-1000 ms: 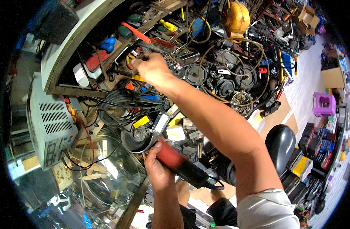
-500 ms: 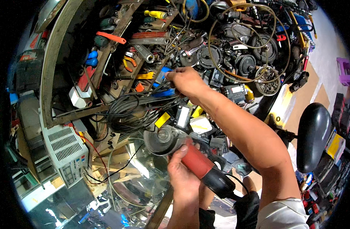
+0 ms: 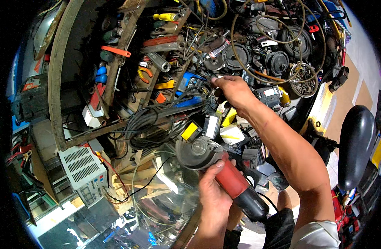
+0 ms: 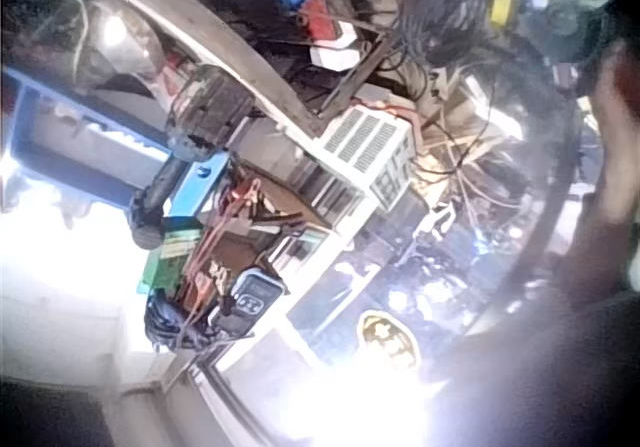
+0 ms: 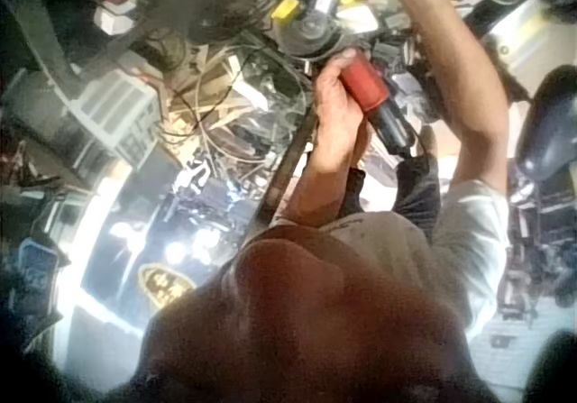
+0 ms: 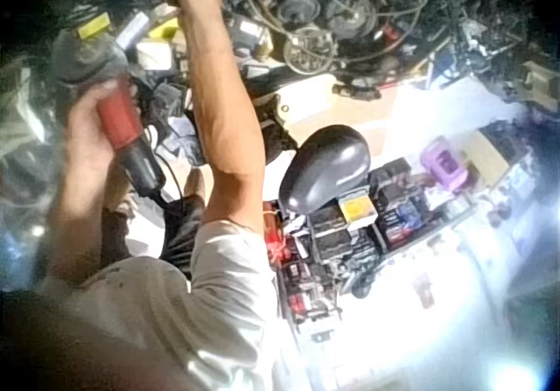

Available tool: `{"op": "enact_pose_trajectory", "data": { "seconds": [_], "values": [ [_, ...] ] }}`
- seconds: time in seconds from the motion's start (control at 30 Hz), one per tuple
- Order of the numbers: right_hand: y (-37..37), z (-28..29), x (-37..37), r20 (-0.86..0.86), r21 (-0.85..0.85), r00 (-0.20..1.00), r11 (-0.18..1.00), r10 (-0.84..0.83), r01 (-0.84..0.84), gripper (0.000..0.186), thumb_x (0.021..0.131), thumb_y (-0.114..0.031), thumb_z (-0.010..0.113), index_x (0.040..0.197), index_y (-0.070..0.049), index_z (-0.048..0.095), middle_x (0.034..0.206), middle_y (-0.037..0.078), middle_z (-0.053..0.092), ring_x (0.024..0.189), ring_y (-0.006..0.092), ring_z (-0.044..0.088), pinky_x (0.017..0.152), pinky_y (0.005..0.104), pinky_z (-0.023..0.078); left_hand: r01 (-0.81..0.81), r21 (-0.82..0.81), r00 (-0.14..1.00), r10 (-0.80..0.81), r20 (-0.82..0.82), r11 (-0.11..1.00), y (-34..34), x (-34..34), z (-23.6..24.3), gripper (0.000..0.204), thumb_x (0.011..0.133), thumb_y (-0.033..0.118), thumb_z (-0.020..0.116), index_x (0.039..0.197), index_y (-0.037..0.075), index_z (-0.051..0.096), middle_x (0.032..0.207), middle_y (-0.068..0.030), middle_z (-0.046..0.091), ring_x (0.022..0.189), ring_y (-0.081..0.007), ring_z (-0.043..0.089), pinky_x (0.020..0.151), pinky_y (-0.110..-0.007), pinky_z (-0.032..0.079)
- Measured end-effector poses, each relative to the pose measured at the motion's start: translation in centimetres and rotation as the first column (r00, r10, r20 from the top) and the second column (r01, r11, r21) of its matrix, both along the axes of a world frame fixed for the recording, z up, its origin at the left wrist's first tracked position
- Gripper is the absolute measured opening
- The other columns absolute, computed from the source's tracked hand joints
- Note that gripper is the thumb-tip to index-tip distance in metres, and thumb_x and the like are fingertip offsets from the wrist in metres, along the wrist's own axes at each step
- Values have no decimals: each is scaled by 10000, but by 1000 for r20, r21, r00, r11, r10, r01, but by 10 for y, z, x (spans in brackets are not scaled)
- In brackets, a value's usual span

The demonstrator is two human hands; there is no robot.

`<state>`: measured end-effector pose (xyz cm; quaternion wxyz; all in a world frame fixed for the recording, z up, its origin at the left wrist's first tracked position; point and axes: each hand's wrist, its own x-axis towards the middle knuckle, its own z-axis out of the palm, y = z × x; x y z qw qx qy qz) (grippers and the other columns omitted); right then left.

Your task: The person uses a hammer to tap a metal component on a workbench, then retrieves a red angle grinder and a grinding disc. After attaching the disc and plugging in the tool, the person grinds a specific area of the metal part, producing sparks.

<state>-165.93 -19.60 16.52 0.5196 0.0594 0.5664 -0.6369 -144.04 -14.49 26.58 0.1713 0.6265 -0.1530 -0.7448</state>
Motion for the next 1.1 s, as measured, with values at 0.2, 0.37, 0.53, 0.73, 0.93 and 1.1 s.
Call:
{"op": "enact_pose_trajectory", "data": {
  "seconds": [0.2, 0.37, 0.53, 0.73, 0.93, 1.1],
  "values": [
    [-1, 13, -5, 27, 35, 1000, 999, -12, 11, 268, 1013, -322, 655, 925, -69, 665, 731, -6, 584, 594, 116, 530, 501, 284, 389, -10, -84, 1000, 10, -2, 996, 2, -7, -1, 479, 818, 97, 761, 1274, 38, 626, 1127, -119, 695, 999, -285, 669, 773, -494, 592],
    [-20, 30, -22, -14, -105, 997, 992, -76, 74, 330, 996, -352, 677, 908, -35, 701, 699, -2, 562, 602, 121, 508, 550, 324, 388, -48, -109, 997, 41, -70, 993, 1, -10, -4, 468, 824, 69, 753, 1269, 36, 614, 1135, -116, 691, 988, -275, 666, 782, -484, 590],
    [-68, 90, -28, -772, -76, 633, 997, -62, 5, 340, 980, -356, 673, 1011, -22, 726, 803, 112, 695, 759, 241, 674, 709, 390, 529, -92, -77, 989, 82, -120, 993, 2, -3, -13, 466, 828, 56, 741, 1276, 46, 611, 1152, -106, 678, 990, -264, 658, 819, -470, 584],
    [-153, 158, -3, -993, 18, -119, 964, -15, -267, 262, 939, -253, 643, 1114, -60, 671, 1029, 153, 738, 942, 359, 733, 812, 489, 599, -145, -8, 978, 142, -154, 989, -6, 0, -5, 551, 819, -78, 724, 1325, 77, 567, 1127, -88, 701, 1026, -240, 680, 878, -376, 581],
    [-230, 172, 18, -965, 118, -258, 952, 43, -282, 228, 951, -223, 573, 1099, -97, 692, 947, 126, 724, 883, 364, 728, 788, 498, 575, -169, -19, 962, 161, -219, 985, -3, 2, -15, 506, 817, -22, 723, 1297, 84, 604, 1161, -68, 702, 1031, -235, 695, 909, -378, 581],
    [-253, 167, 12, -901, 207, -426, 946, 85, -248, 237, 921, -199, 550, 961, -143, 777, 864, 130, 758, 853, 306, 754, 737, 433, 584, -217, -13, 954, 210, -214, 976, -4, -6, -7, 542, 797, -45, 739, 1305, 86, 602, 1171, -57, 707, 1064, -225, 691, 939, -360, 563]
  ]
}}
